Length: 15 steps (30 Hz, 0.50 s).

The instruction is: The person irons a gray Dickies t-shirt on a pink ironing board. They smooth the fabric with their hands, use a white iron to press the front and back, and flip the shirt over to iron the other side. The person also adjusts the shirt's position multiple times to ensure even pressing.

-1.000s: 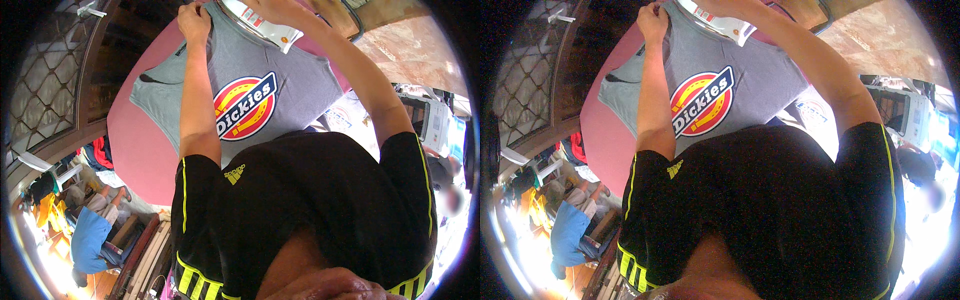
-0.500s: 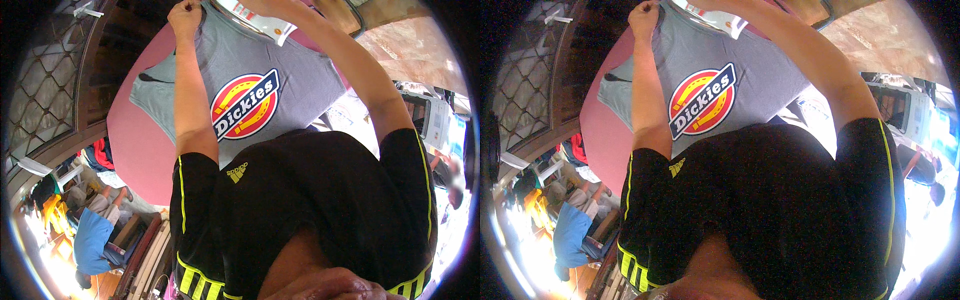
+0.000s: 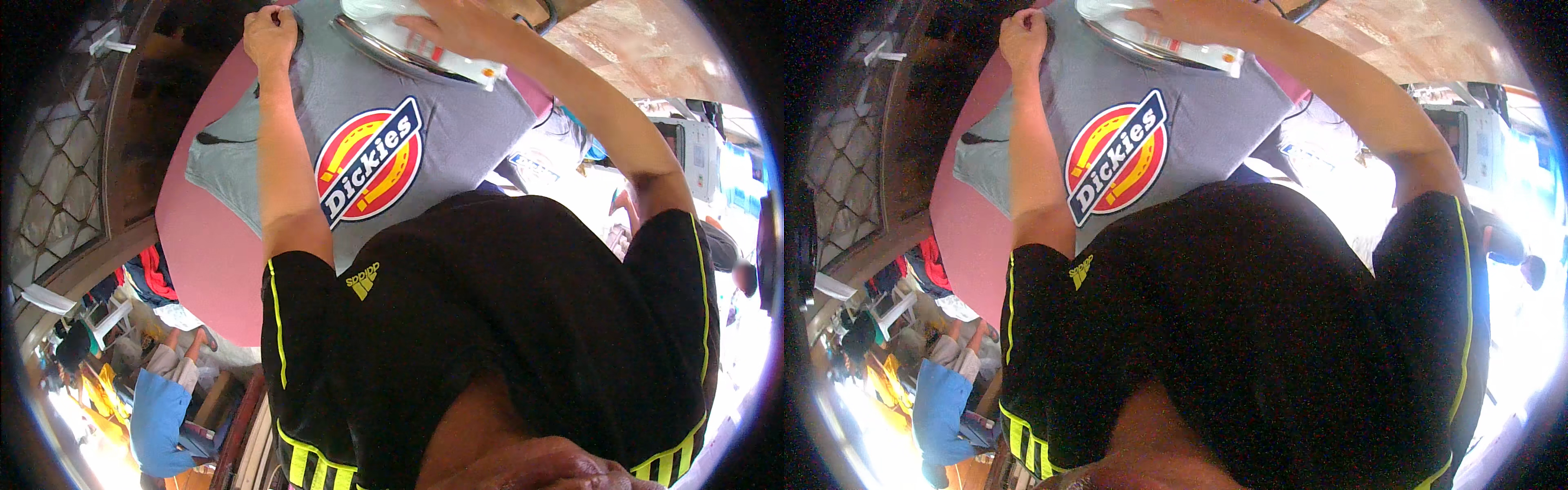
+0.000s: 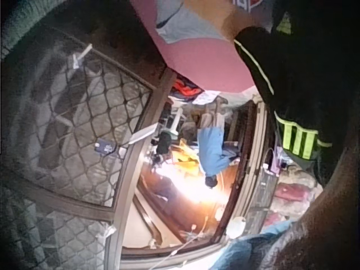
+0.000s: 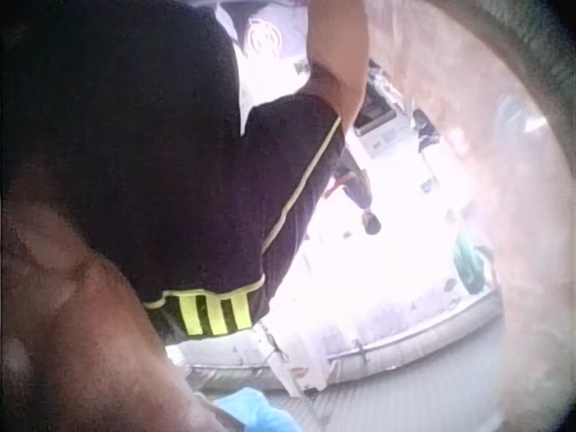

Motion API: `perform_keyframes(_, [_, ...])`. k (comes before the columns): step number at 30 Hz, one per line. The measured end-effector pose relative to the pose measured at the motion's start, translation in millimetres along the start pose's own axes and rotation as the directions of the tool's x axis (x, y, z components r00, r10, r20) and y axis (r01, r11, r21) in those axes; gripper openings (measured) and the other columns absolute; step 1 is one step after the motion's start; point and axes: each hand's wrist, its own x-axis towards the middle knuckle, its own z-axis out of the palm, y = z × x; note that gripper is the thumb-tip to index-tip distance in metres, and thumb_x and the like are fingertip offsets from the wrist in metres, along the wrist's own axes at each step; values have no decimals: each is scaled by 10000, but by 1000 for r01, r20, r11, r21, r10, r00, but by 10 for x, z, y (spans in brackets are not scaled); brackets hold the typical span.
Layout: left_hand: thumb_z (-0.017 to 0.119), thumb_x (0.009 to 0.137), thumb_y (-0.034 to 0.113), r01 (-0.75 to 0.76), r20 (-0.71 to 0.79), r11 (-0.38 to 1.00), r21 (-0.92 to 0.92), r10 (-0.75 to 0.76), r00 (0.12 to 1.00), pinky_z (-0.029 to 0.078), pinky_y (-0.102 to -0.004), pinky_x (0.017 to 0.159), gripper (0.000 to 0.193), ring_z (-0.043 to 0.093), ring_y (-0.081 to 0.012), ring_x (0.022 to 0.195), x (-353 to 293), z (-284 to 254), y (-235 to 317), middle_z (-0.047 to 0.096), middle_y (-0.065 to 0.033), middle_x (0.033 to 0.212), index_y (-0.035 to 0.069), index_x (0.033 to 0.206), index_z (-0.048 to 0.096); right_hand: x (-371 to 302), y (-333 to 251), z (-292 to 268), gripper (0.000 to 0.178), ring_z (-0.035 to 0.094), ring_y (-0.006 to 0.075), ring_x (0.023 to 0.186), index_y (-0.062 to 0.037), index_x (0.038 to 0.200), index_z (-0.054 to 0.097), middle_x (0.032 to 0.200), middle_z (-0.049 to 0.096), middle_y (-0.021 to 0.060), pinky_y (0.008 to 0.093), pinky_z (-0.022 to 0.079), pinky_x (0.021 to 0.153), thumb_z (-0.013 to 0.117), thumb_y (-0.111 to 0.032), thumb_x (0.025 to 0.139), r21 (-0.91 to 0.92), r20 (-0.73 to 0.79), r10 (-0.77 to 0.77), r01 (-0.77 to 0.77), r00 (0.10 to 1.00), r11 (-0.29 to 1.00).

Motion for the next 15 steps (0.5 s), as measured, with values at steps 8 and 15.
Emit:
perform_keyframes(8, [626,856,508,-23,94,996,89,15,995,518,-469,810,411,644,-358,988,125,-103,378,700,-134,1030,151,1048,694,-1468,293,-554,421,683,367,673,-31,1256,530,779,673,203,454,553,653,656,-253,921,78,72,80,-85,994,993])
perform_keyframes(15, [652,860,445,101,115,992,76,-109,987,512,-459,817,354,649,-320,982,85,-192,486,710,-91,1026,147,1048,691,-1819,222,-527,402,680,381,692,2,1199,557,781,670,215,446,542,658,691,-220,891,109,106,254,-265,961,958])
